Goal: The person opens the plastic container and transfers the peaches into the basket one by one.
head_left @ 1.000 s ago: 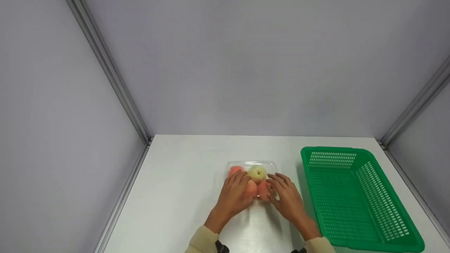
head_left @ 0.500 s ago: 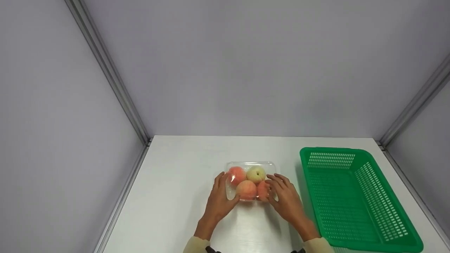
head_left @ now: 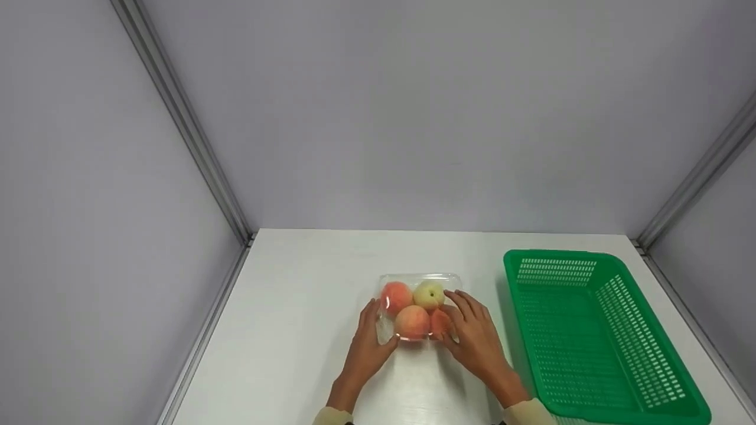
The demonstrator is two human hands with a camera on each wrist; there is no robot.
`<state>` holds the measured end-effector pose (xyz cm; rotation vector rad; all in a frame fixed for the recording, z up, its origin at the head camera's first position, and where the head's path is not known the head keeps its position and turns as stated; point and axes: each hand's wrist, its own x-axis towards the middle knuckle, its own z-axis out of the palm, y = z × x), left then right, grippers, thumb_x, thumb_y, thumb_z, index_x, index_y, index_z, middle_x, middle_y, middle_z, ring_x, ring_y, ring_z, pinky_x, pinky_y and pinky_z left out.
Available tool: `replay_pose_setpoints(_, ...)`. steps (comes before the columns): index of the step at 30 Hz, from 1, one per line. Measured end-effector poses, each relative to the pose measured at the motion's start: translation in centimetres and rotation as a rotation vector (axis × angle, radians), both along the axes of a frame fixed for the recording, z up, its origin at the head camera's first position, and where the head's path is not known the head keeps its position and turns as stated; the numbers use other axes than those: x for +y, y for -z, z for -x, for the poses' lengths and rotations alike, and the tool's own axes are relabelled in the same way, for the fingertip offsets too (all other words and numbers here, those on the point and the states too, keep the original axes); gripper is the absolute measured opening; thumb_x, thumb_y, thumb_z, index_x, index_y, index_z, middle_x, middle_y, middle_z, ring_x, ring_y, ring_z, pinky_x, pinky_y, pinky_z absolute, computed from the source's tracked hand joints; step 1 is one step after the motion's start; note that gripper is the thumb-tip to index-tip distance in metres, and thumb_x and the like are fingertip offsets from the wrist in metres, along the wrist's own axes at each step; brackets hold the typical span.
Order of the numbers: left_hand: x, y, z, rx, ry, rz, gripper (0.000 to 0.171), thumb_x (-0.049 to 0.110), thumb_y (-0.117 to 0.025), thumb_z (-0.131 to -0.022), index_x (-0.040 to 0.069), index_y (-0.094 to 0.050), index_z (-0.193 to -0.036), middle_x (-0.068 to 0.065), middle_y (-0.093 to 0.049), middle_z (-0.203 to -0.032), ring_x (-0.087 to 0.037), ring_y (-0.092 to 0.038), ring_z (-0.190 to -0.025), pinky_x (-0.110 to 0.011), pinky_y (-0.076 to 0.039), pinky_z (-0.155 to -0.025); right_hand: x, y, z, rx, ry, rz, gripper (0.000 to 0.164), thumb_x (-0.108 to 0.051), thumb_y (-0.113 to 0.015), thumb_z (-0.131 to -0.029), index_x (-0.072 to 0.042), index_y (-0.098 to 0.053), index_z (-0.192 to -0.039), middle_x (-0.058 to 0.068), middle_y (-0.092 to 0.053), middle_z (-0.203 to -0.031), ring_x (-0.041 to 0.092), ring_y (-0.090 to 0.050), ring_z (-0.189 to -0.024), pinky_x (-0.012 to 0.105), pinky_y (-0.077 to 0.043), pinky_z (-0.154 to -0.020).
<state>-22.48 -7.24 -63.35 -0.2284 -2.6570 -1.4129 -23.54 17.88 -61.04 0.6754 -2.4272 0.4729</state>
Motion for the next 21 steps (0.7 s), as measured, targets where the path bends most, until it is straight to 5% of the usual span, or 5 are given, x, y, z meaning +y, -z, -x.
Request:
replay_pose_setpoints(14,0.0,1.2,-0.4,-0.015,-0.021,-0.107,0.079,0.016,-0.074,-0.097,0.012,-0.035,-0.166,-0.016,-0.041,-0.167,-0.039,-0.056,-0.141,-0.057,-0.062,-0.101,-3.1,0.6,-0.3,0.042,-0.013,-0.096,0.055,-0.015,-0.094,-0.079,-0.011,-0.069,-0.128,0.009,-0.068,-0.141,0.035,-0.061,-0.135,0.058,-0.053,-0.114)
replay_pose_setpoints(21,0.1,1.2,-0.3,-0.008,-0.044,-0.101,0.077,0.01,-0.069,-0.097,0.013,-0.035,-0.166,-0.013,-0.042,-0.168,-0.035,-0.056,-0.14,-0.056,-0.062,-0.102,-3.6,0.6,0.2,0.108,-0.049,-0.115,0.063,-0.014,-0.097,-0.073,-0.01,-0.069,-0.129,0.01,-0.07,-0.136,0.035,-0.064,-0.131,0.059,-0.054,-0.113)
